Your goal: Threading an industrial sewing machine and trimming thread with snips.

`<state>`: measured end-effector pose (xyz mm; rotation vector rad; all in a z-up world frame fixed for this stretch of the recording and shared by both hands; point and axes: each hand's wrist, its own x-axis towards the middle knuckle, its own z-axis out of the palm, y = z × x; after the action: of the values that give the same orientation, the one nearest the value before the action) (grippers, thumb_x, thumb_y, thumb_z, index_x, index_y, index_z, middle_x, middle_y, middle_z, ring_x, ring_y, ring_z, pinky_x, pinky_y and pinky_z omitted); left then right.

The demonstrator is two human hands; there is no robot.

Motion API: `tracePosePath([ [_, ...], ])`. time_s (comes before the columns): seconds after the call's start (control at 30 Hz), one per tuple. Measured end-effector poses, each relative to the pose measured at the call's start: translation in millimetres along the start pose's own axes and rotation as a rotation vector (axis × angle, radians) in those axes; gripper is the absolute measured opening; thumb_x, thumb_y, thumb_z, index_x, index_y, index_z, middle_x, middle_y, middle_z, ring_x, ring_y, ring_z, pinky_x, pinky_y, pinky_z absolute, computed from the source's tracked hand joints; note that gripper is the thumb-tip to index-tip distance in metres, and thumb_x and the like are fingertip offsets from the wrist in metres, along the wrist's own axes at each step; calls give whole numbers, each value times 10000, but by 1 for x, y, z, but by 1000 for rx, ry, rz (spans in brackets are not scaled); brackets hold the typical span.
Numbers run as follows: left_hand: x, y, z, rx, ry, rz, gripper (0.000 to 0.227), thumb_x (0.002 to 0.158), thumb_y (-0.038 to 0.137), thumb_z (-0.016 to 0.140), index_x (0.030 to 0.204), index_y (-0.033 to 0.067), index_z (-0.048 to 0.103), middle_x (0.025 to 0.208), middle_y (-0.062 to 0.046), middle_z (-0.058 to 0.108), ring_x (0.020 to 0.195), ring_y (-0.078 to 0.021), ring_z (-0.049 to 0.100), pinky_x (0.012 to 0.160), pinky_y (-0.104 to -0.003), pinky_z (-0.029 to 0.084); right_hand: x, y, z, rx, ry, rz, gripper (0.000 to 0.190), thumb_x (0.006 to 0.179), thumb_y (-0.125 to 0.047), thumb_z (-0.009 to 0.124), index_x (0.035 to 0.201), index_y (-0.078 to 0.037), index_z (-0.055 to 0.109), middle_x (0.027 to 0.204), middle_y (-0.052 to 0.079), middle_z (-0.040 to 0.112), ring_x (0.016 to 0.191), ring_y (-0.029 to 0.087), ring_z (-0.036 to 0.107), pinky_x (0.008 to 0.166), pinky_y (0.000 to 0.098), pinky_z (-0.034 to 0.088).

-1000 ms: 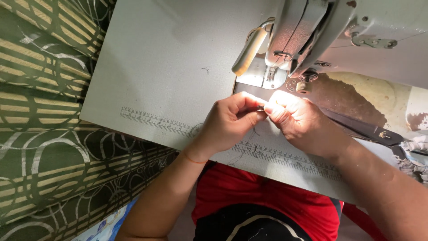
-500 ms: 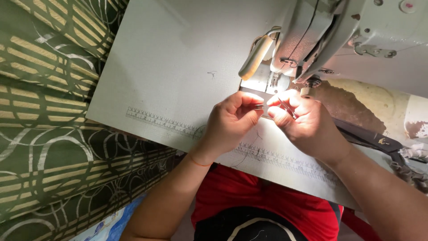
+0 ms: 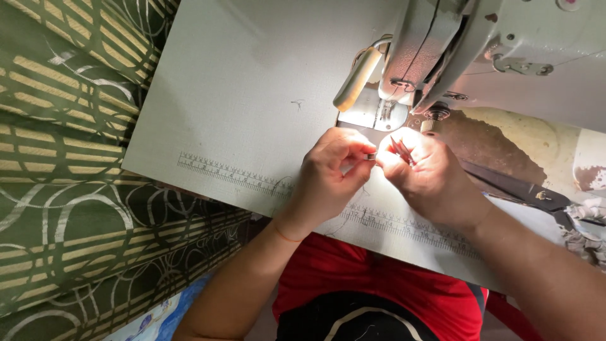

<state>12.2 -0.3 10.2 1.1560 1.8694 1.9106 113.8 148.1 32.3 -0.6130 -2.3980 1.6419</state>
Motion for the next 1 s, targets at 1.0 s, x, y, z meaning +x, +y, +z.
tracePosePath([
  [1.0,-2,-9,-11,-399,-226,-92,187,959,5,669,1144,-15,687,1202,-157,579,1101,-175,621,991,-347,556,-3,-16,-14,332,-79,-68,427,961,-165,561,539,-136,498,478,-25,427,519,51,414,519,184,372],
])
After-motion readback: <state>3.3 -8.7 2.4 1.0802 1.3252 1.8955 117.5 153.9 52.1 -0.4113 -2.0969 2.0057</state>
